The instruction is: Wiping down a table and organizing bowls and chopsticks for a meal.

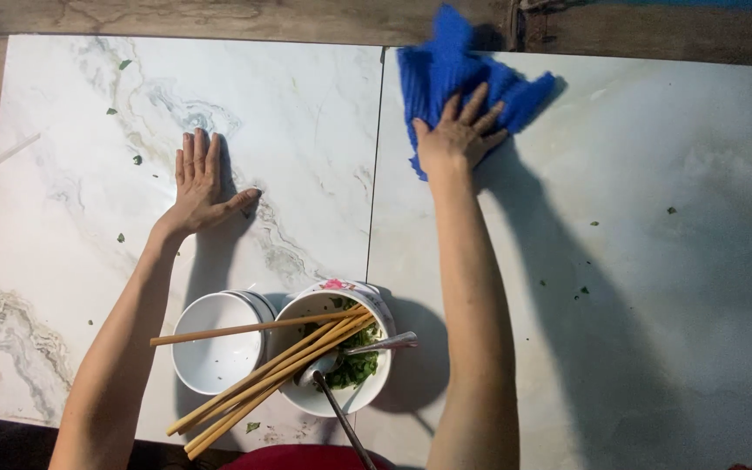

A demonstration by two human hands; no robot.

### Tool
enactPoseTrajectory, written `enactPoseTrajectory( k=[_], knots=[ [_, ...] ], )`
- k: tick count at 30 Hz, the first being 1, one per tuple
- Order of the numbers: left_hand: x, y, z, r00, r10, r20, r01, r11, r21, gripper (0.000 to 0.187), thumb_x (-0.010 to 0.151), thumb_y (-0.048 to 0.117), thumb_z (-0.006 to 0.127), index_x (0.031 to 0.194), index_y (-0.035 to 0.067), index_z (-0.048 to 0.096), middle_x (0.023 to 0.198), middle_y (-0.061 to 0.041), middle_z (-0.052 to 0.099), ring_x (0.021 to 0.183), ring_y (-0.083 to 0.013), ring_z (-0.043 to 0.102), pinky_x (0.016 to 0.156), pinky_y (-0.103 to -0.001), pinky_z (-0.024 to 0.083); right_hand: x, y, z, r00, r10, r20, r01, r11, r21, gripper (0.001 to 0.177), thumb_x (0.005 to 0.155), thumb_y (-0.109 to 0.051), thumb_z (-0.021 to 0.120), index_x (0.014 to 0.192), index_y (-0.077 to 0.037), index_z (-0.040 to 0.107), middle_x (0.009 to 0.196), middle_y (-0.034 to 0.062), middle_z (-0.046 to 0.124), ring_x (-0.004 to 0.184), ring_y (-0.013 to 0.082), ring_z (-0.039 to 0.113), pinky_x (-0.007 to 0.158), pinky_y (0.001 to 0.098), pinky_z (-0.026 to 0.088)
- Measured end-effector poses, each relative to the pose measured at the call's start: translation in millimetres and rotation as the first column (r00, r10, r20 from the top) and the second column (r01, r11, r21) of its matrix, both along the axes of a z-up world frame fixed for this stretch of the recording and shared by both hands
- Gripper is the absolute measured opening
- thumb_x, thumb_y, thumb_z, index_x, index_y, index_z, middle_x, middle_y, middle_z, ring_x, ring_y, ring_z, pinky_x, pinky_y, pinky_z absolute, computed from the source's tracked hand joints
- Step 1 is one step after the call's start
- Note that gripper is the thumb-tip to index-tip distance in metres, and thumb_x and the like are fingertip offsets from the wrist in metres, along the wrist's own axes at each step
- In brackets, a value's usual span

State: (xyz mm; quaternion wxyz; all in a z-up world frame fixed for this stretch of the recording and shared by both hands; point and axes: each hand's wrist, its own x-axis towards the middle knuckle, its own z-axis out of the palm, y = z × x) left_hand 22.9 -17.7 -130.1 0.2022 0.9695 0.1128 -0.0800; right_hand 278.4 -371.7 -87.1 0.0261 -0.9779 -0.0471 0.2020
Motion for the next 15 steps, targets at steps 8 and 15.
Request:
enactPoseTrajectory(
  k=[8,15],
  knots=[
    [1.7,-1.3,4.9,0.999,0.002,-0.049,-0.002,1.0,0.0,0.132,0.078,0.087,0.048,0.164,0.003,-0.006,0.17,-0.026,-0.014,0.156,-0.0377,-0.022,0.127,-0.052,-0.012,-25.8,85.3,-2.2,0.995,0.074,-0.069,-0.071,0.996,0.043,0.093,0.1,-0.028,0.053,0.165,-0.031,-0.014,0.164,0.0371,-0.007,0.144,0.0687,-0.004,0.108,0.0852,0.009],
    [-0.4,11.1,-12.5,0.999,-0.044,-0.003,0.044,0.999,0.032,0.131,0.078,0.087,0.047,0.164,0.003,-0.005,0.171,-0.025,-0.012,0.157,-0.0373,-0.02,0.127,-0.051,-0.01,-130.2,244.0,-12.8,0.733,0.68,-0.006,-0.661,0.715,0.228,0.058,0.105,-0.025,0.037,0.161,-0.039,0.033,0.174,0.013,0.015,0.161,0.0417,0.004,0.123,0.072,0.002]
  ],
)
